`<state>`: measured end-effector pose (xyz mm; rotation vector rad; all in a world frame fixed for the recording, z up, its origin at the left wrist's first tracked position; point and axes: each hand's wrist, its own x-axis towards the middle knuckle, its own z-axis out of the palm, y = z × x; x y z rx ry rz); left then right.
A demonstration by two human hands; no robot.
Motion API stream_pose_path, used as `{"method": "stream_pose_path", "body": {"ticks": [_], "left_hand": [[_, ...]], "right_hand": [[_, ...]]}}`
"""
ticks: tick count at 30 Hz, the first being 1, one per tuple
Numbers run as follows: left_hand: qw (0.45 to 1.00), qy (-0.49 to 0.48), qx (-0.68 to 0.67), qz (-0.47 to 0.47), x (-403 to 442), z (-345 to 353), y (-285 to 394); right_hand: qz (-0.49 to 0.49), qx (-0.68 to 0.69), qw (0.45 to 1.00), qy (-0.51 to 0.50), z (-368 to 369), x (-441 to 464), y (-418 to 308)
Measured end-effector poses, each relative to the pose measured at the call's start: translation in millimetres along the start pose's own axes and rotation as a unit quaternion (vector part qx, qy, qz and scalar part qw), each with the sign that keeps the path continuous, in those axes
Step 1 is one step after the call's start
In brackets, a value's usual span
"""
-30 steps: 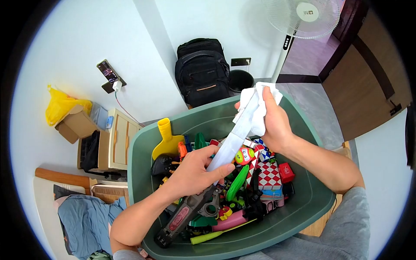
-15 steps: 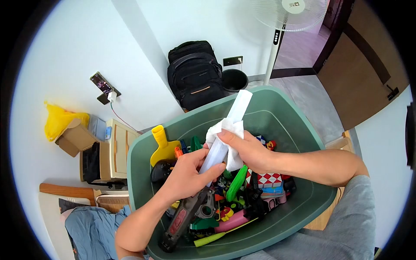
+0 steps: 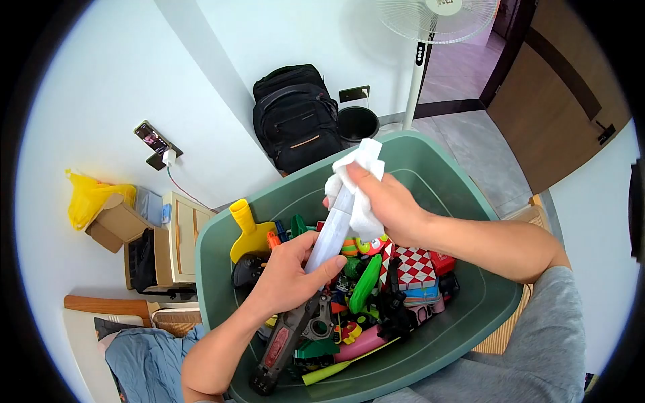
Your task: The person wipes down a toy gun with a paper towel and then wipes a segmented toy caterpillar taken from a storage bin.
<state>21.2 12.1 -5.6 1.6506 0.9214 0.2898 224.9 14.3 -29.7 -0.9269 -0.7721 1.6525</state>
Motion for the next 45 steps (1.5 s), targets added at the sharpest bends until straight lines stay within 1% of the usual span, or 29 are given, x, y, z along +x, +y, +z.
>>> {"method": "stream_pose_path", "body": {"ticks": [6, 8, 11, 13, 22, 28, 30, 32, 36, 38, 42, 45], "left_hand": [[1.0, -0.009, 0.013, -0.009, -1, -1, 2], [0.999, -0.007, 0.048, 0.008, -2, -1, 5], [0.999, -0.014, 0.032, -0.004, -2, 0, 3], [0.999, -0.012, 0.039, -0.002, -1, 0, 3], [1.0, -0.013, 0.027, 0.0, -2, 0, 3], [1.0, -0.006, 0.015, 0.004, -2, 0, 0], [1.0, -0.006, 0.018, 0.0, -2, -1, -1], [0.999, 0.006, -0.009, 0.037, -2, 1, -5], [0.999, 0.001, 0.03, 0.03, -2, -2, -3], [0.999, 0.006, 0.031, 0.024, -1, -2, -2], [0.999, 0.006, 0.029, 0.024, -1, -2, -2], [0.998, 0.007, 0.053, 0.039, 0, -2, -3]], "right_hand": [[-0.02, 0.012, 0.999, 0.045, -5, 2, -14], [-0.031, 0.006, 0.998, 0.051, -8, 3, -16], [-0.033, -0.002, 0.998, 0.055, -10, 5, -18], [-0.03, 0.006, 0.996, 0.085, -8, 5, -19], [-0.026, 0.002, 0.996, 0.087, -6, 4, -18], [-0.002, -0.008, 0.999, 0.041, 3, -8, -2], [0.018, -0.036, 0.999, -0.012, 8, -15, 5], [0.036, -0.054, 0.998, -0.015, 15, -22, 10], [0.064, -0.08, 0.994, -0.028, 19, -23, 5], [0.075, -0.065, 0.995, -0.007, 21, -23, 2], [0.063, -0.056, 0.996, -0.016, 15, -20, 8], [0.06, -0.066, 0.996, -0.011, 13, -18, 8]]}}
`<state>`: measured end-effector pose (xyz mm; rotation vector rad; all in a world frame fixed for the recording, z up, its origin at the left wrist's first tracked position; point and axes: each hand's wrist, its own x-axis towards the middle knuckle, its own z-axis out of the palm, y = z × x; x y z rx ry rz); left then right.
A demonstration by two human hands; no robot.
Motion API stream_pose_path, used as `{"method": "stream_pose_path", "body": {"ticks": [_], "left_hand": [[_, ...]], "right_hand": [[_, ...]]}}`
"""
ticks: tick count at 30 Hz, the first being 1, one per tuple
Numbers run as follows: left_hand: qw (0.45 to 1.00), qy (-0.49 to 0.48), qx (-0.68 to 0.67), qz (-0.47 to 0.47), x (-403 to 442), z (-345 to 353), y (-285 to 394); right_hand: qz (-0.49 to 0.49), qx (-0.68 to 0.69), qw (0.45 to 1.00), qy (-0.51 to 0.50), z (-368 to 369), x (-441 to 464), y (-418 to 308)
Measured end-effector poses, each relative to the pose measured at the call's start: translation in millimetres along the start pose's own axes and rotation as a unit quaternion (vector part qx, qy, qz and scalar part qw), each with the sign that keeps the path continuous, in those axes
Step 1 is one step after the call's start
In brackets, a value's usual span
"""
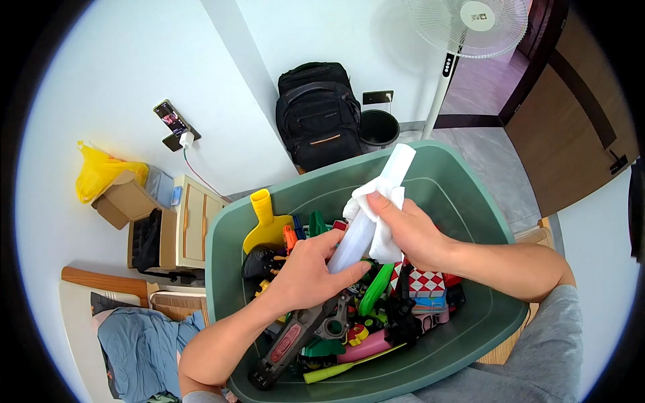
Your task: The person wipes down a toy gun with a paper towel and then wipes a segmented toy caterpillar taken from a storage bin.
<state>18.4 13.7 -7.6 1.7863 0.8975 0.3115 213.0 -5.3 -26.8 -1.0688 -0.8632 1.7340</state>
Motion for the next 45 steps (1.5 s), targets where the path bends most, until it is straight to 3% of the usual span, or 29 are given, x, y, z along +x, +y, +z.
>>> {"method": "stream_pose_path", "body": {"ticks": [16, 45], "left_hand": [[1.0, 0.01, -0.005, 0.006, -1, 4, -3], [1.0, 0.0, 0.031, 0.0, 0, 2, -2]], "right_hand": [[-0.059, 0.073, 0.988, 0.124, -15, 11, -28], [0.023, -0.034, 0.999, -0.021, -3, 2, 0]]}}
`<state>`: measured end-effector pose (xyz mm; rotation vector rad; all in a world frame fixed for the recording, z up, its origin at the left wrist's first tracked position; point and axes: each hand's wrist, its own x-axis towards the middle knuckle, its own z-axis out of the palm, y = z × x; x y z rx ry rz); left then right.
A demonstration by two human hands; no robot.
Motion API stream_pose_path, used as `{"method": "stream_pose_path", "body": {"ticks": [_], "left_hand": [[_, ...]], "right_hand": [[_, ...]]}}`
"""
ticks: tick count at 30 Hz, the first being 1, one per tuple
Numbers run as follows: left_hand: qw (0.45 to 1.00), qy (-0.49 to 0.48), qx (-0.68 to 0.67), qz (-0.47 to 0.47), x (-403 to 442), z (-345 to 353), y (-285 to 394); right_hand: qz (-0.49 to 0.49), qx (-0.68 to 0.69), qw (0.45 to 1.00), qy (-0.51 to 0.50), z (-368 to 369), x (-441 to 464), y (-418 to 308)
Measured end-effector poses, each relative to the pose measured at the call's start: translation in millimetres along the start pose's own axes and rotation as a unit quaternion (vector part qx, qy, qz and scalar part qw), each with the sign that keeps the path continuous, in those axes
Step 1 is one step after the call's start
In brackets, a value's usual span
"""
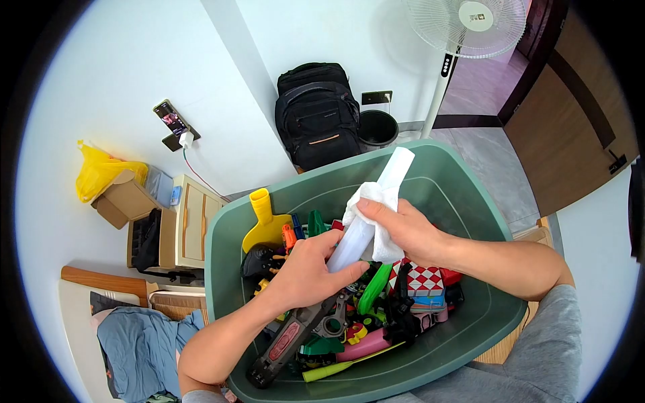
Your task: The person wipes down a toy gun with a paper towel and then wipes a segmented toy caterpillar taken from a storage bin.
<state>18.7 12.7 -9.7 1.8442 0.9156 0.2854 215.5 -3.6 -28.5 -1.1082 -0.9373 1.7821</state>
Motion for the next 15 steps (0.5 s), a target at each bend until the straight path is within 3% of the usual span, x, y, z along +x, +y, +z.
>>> {"method": "stream_pose_path", "body": {"ticks": [12, 15], "left_hand": [[1.0, -0.001, -0.015, 0.003, 1, -1, -2], [1.0, 0.005, 0.006, 0.001, 0, -1, 1]], "right_hand": [[-0.026, -0.005, 0.999, 0.035, -6, 7, -2], [-0.023, 0.057, 0.995, 0.084, -6, 7, -12]]}}
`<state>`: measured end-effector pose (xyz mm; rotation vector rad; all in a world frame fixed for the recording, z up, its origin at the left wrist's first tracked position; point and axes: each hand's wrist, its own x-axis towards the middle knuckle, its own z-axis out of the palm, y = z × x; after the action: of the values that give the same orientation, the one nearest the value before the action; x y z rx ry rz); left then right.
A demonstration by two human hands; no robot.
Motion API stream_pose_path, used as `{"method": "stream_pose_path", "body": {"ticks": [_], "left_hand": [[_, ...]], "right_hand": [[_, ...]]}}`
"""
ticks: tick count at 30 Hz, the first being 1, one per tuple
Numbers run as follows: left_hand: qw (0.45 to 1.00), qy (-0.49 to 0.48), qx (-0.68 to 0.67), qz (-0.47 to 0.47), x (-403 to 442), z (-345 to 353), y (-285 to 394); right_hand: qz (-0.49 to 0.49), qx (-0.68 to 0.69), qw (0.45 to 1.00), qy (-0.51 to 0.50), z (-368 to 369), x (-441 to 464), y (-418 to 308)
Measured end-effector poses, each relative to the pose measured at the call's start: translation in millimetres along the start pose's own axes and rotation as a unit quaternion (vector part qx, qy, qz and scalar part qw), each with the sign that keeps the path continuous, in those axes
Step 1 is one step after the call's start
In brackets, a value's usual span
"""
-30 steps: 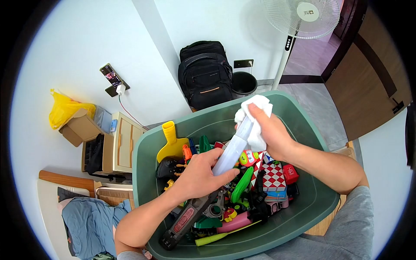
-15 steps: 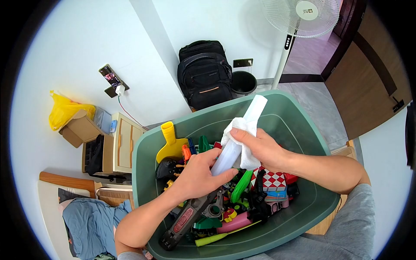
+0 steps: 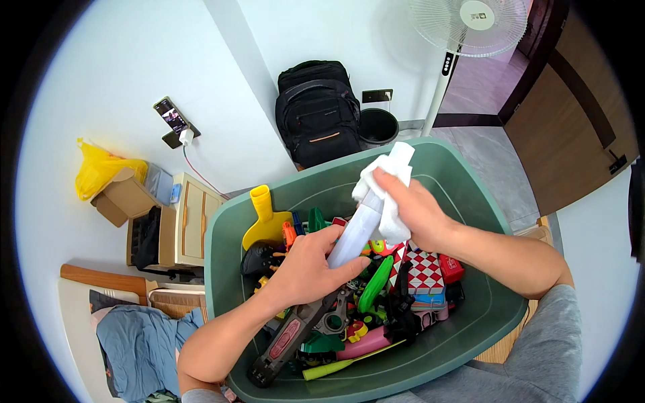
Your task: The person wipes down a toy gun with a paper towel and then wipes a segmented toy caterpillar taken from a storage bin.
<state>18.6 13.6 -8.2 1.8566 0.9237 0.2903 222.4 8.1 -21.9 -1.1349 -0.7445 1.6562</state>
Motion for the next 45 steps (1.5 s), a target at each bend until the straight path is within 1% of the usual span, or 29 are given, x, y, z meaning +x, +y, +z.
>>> {"method": "stream_pose_path", "body": {"ticks": [1, 4, 9, 12, 14, 15, 17, 18, 22, 24, 33, 37, 42, 45], "left_hand": [[1.0, 0.001, 0.004, 0.002, 0, 0, 0], [1.0, -0.002, 0.001, -0.003, -1, 0, 0], [1.0, 0.002, -0.021, -0.008, -2, 1, 1], [1.0, 0.001, -0.029, -0.01, -2, 2, 0], [1.0, -0.009, -0.011, -0.011, -1, 1, 1], [1.0, -0.01, -0.011, -0.011, -2, 1, 1], [1.0, -0.012, 0.0, -0.015, -2, 0, 3], [1.0, -0.012, 0.0, -0.015, -1, 0, 2], [1.0, -0.006, -0.024, -0.011, -1, 1, 1], [0.999, -0.009, -0.032, -0.014, -1, 2, 1], [1.0, -0.019, -0.016, -0.015, 0, 1, 2], [1.0, -0.016, -0.013, -0.009, 0, 1, 1], [1.0, -0.018, -0.003, -0.014, 0, 0, 0], [1.0, -0.004, -0.023, -0.012, -1, 0, 2]], "right_hand": [[0.001, -0.001, 1.0, 0.0, -1, 2, -3], [-0.017, 0.013, 0.999, 0.039, -8, 7, -10], [-0.035, 0.023, 0.998, 0.035, -10, 8, -14], [-0.017, 0.027, 0.999, 0.034, -8, 6, -13], [0.01, 0.014, 1.0, 0.011, -6, 5, -11], [0.01, 0.014, 1.0, 0.011, -6, 4, -9], [0.016, -0.023, 0.999, -0.025, -6, 4, -4], [0.034, -0.021, 0.999, -0.028, -4, 1, -5], [0.041, -0.029, 0.998, -0.029, 2, -4, -2], [0.042, -0.012, 0.998, -0.045, 2, -5, 1], [0.063, -0.013, 0.998, -0.018, 5, -8, 2], [0.066, -0.027, 0.996, -0.048, 0, -5, 1], [0.056, -0.026, 0.998, -0.029, 4, -6, -3], [0.041, -0.027, 0.999, -0.011, 0, -2, -3]]}}
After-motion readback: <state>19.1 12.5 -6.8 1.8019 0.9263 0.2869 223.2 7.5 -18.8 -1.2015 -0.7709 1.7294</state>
